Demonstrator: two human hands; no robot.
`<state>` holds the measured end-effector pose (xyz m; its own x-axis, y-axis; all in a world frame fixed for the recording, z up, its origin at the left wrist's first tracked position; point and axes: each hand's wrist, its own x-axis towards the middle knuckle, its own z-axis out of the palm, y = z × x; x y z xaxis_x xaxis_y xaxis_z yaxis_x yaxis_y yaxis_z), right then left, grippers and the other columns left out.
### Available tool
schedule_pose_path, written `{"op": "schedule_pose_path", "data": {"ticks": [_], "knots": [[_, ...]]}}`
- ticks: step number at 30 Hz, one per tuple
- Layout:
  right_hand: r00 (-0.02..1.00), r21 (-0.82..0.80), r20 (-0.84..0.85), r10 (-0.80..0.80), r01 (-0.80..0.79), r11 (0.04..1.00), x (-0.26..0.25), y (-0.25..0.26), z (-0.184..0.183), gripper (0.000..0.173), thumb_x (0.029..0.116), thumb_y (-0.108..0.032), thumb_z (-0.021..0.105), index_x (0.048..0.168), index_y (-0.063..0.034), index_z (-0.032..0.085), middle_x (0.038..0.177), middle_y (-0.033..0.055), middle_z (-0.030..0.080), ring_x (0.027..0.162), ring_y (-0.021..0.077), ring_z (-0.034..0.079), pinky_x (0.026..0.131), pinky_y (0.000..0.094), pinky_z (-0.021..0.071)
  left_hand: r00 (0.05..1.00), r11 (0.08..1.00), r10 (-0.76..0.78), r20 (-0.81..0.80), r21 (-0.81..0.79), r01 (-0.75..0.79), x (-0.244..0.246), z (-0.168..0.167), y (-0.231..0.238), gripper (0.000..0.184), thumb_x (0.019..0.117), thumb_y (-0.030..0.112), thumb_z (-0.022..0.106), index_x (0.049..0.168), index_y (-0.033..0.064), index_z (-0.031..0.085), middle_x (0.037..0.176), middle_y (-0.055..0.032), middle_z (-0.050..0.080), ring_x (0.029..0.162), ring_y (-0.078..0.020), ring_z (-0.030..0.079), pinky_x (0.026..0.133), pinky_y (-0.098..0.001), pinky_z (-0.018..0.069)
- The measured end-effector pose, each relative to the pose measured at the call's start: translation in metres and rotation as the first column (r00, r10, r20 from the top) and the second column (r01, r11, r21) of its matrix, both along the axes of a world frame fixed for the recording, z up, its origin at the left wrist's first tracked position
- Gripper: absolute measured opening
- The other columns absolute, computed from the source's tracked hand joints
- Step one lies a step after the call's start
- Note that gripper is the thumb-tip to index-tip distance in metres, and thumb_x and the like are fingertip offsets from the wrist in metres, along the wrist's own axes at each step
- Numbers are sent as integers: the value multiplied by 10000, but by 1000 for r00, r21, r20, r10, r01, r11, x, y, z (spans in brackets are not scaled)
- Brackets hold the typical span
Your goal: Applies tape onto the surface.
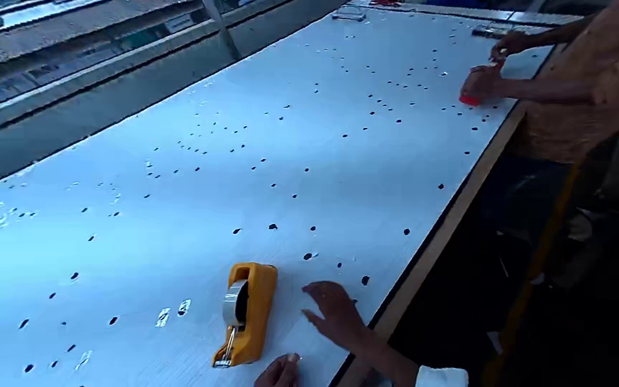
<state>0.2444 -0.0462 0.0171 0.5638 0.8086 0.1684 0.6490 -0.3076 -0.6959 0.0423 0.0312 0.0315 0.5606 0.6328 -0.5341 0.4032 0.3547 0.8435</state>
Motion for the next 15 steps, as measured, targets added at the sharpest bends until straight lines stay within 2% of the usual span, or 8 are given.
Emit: {"op": "schedule_pose_path", "data": {"ticks": [2, 4, 6, 7, 10, 12, 13, 15], "knots": [[973, -8, 88, -215, 216, 976, 52, -45, -13, 462, 992, -407, 621, 1370, -143, 655, 1422, 87, 619, 1336, 280, 567, 1131, 505, 441, 978, 971, -183, 96, 173, 165, 52, -4, -17, 160, 1010, 108, 597, 1040, -20, 689, 777, -24, 672, 620, -94, 614, 564, -264, 541], [913, -39, 176, -367, 379, 925, 102, -89, -30, 528, 990, -466, 611, 1401, -136, 629, 1492, 97, 561, 1395, 308, 510, 1158, 550, 399, 927, 895, -346, 144, 348, 280, 122, -13, -24, 182, 991, 131, 629, 1038, -17, 723, 798, -50, 703, 630, -116, 642, 575, -283, 566], [863, -83, 258, -434, 467, 880, 132, -131, -48, 551, 1007, -523, 545, 1363, -117, 652, 1500, 91, 555, 1425, 303, 478, 1171, 574, 362, 874, 797, -479, 83, 459, 393, 193, -18, -30, 216, 1001, 179, 623, 1072, 11, 739, 828, -46, 723, 683, -124, 679, 633, -305, 594], [843, -96, 302, -446, 492, 865, 141, -147, -56, 527, 1020, -527, 513, 1331, -136, 679, 1489, 50, 573, 1422, 269, 486, 1177, 561, 356, 848, 747, -528, 41, 497, 441, 227, -17, -34, 225, 1005, 184, 618, 1104, 20, 736, 839, -47, 729, 701, -129, 689, 656, -315, 599], [814, -89, 362, -455, 515, 852, 148, -167, -62, 475, 1034, -496, 492, 1229, -139, 735, 1419, 19, 632, 1365, 241, 549, 1163, 543, 381, 797, 671, -603, -38, 516, 533, 315, 1, -55, 303, 1021, 171, 640, 1283, 19, 630, 834, -101, 715, 670, -202, 672, 644, -392, 580], [806, -80, 365, -465, 525, 847, 147, -166, -62, 432, 1022, -468, 526, 1186, -137, 749, 1387, 16, 655, 1350, 228, 566, 1157, 545, 392, 778, 648, -624, -71, 509, 567, 354, 10, -69, 351, 1032, 186, 632, 1324, 21, 532, 809, -143, 700, 629, -248, 653, 602, -420, 557], [800, -68, 366, -475, 532, 844, 146, -164, -63, 398, 1008, -445, 556, 1161, -136, 755, 1361, 15, 668, 1339, 224, 575, 1153, 544, 400, 770, 634, -626, -125, 492, 596, 373, 13, -74, 358, 1022, 173, 647, 1308, -9, 531, 822, -164, 704, 655, -273, 669, 635, -449, 562], [793, -47, 360, -491, 541, 839, 148, -160, -64, 359, 997, -418, 585, 1133, -137, 762, 1341, 13, 678, 1329, 217, 582, 1153, 542, 398, 700, 565, -619, -356, 416, 712, 404, 15, -79, 379, 990, 199, 685, 1276, -26, 578, 930, -195, 721, 836, -340, 714, 804, -533, 574]]}}
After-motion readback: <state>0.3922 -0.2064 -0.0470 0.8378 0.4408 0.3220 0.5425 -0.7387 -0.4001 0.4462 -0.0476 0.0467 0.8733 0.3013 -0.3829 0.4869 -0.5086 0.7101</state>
